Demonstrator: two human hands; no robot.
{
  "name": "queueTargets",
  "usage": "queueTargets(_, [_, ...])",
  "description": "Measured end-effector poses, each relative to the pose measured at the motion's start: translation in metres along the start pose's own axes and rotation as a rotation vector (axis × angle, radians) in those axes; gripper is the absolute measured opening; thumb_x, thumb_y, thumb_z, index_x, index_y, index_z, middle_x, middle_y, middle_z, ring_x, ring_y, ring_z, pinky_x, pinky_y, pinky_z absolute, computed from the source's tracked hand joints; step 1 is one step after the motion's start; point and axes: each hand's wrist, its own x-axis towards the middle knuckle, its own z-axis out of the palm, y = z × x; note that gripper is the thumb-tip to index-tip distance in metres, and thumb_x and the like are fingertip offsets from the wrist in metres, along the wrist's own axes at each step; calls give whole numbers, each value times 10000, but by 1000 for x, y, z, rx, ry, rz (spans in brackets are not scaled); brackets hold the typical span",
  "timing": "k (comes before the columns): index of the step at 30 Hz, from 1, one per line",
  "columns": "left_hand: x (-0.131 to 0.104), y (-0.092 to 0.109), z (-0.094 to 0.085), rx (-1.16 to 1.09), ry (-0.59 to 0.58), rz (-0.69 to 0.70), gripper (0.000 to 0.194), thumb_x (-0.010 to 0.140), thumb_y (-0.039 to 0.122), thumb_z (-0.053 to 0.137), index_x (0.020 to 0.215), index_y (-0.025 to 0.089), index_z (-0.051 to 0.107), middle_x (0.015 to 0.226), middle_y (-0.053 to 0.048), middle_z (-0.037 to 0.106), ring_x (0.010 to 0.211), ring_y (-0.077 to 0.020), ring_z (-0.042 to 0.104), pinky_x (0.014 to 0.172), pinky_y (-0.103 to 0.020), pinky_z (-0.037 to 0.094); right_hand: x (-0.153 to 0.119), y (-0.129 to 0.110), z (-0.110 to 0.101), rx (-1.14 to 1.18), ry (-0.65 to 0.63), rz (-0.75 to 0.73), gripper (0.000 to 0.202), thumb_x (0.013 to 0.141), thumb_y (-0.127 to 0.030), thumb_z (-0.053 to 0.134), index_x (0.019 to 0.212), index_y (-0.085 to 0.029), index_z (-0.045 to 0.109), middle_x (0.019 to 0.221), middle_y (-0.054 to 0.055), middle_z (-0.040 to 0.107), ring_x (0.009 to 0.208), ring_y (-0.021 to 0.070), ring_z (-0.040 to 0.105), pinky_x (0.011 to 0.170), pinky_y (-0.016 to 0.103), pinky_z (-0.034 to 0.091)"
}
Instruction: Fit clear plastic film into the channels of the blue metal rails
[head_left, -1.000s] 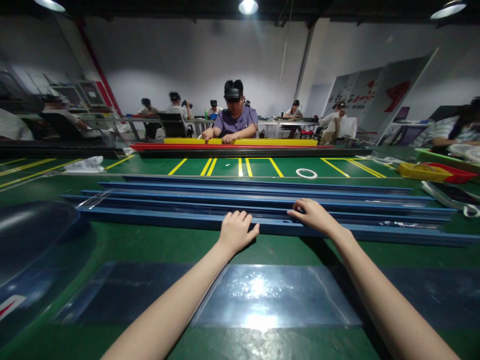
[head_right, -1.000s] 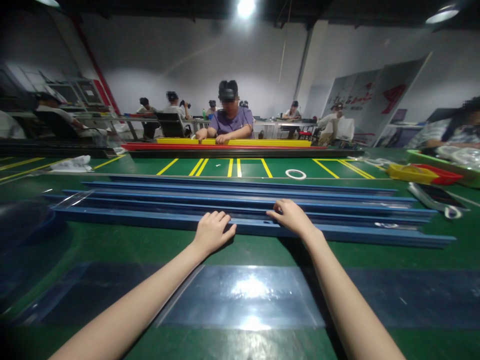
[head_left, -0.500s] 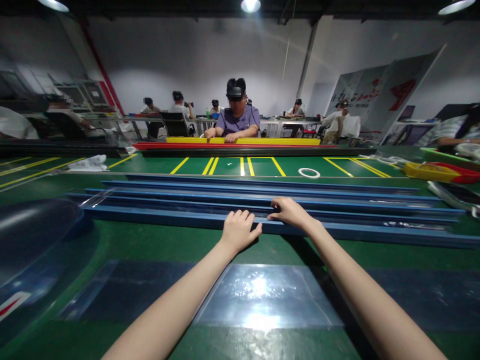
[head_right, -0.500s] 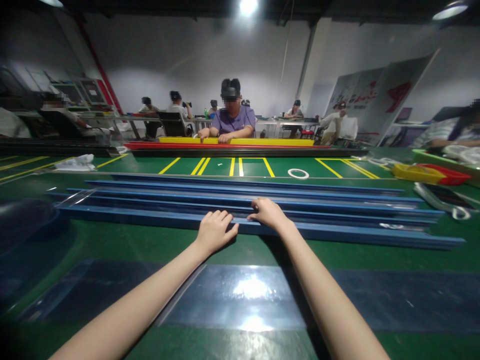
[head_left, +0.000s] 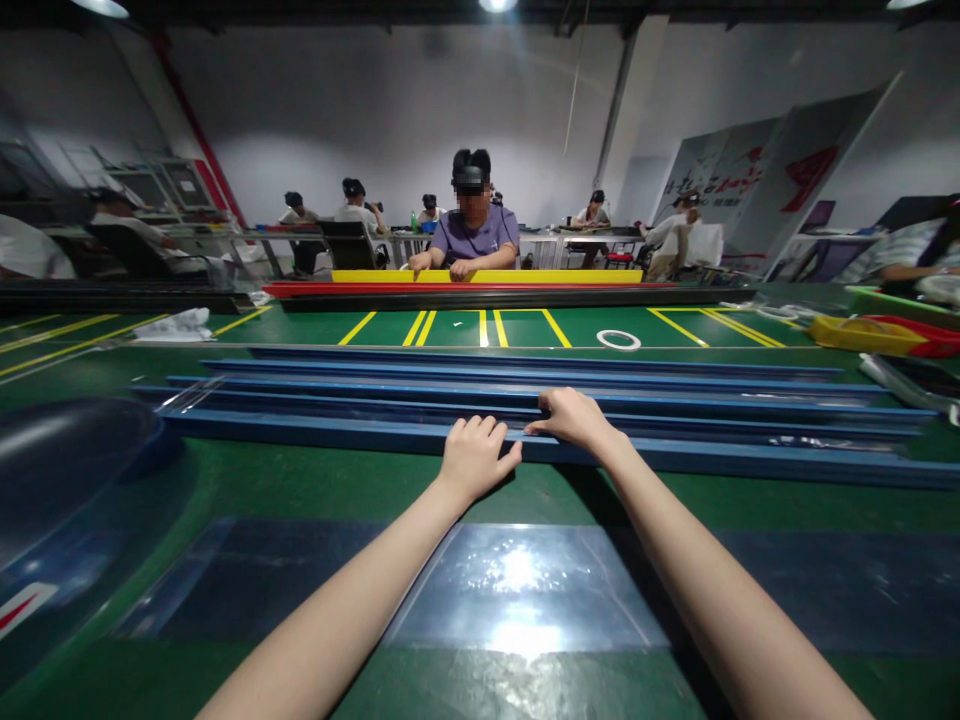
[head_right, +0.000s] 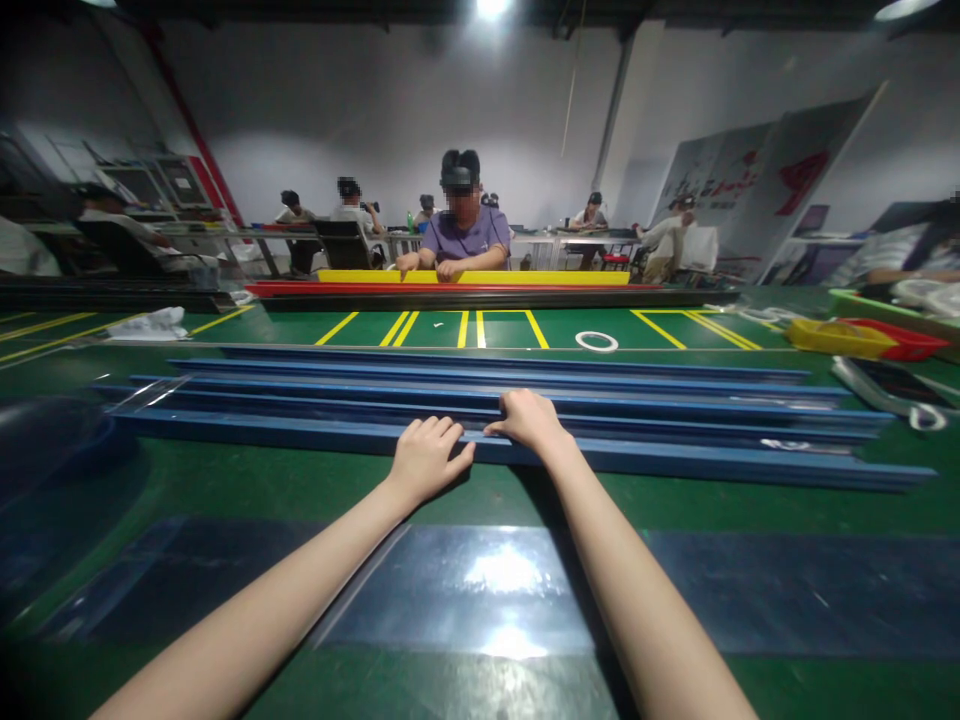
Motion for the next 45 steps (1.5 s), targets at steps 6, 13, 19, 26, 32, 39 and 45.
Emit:
queueTargets(6, [0, 0, 0, -5, 4, -5, 269, 820, 371, 406, 711, 183, 564, 720, -47, 584, 719, -182, 513, 638, -318, 309, 0, -2, 0, -17, -7, 11, 376, 656, -572, 579, 720, -202, 608, 777, 83, 658, 770, 229, 605, 537, 253, 372])
queueTargets(13, [0, 1, 1, 5, 5, -8, 279, 823, 376, 399, 702, 182, 559, 706, -43, 582, 706, -179, 516, 621, -314, 306, -1, -3, 0, -18, 3, 34, 334, 666, -534, 592, 711, -204, 613, 746, 73, 656, 741, 217, 605, 519, 246, 353])
queueTargets(19, [0, 0, 0, 6, -3, -10, 283, 821, 380, 400, 700, 182, 562, 699, -47, 579, 698, -177, 512, 606, -309, 310, -1, 0, 0, -19, 15, 5, 284, 673, -487, 608, 722, -208, 637, 762, 67, 667, 746, 202, 602, 531, 235, 352])
queueTargets(26, [0, 1, -1, 24, -2, -17, 285, 820, 382, 402, 696, 182, 563, 697, -47, 589, 705, -180, 515, 627, -309, 316, -4, 19, -2, 232, -10, -100, 203, 784, -300, 499, 804, -187, 666, 783, 49, 678, 731, 167, 599, 623, 218, 390])
queueTargets(32, [0, 1, -1, 31, -4, -13, 296, 827, 384, 389, 704, 180, 565, 707, -47, 592, 706, -180, 515, 632, -310, 314, -9, 23, -8, 392, 14, -90, 307, 843, -234, 354, 822, -173, 654, 854, 43, 677, 803, 168, 596, 693, 223, 401])
queueTargets(39, [0, 1, -2, 34, 5, -11, 298, 829, 378, 390, 691, 180, 565, 695, -47, 587, 699, -176, 514, 625, -306, 306, -12, 34, -14, 346, 9, -76, 140, 745, -226, 513, 772, -174, 640, 750, 32, 655, 703, 152, 582, 617, 215, 393])
queueTargets(45, [0, 0, 0, 46, 13, 0, 297, 827, 379, 394, 694, 174, 564, 692, -42, 589, 698, -177, 516, 624, -306, 305, -8, 38, -5, 210, -28, -70, 192, 616, -300, 657, 754, -172, 621, 736, 34, 627, 670, 151, 554, 566, 214, 370])
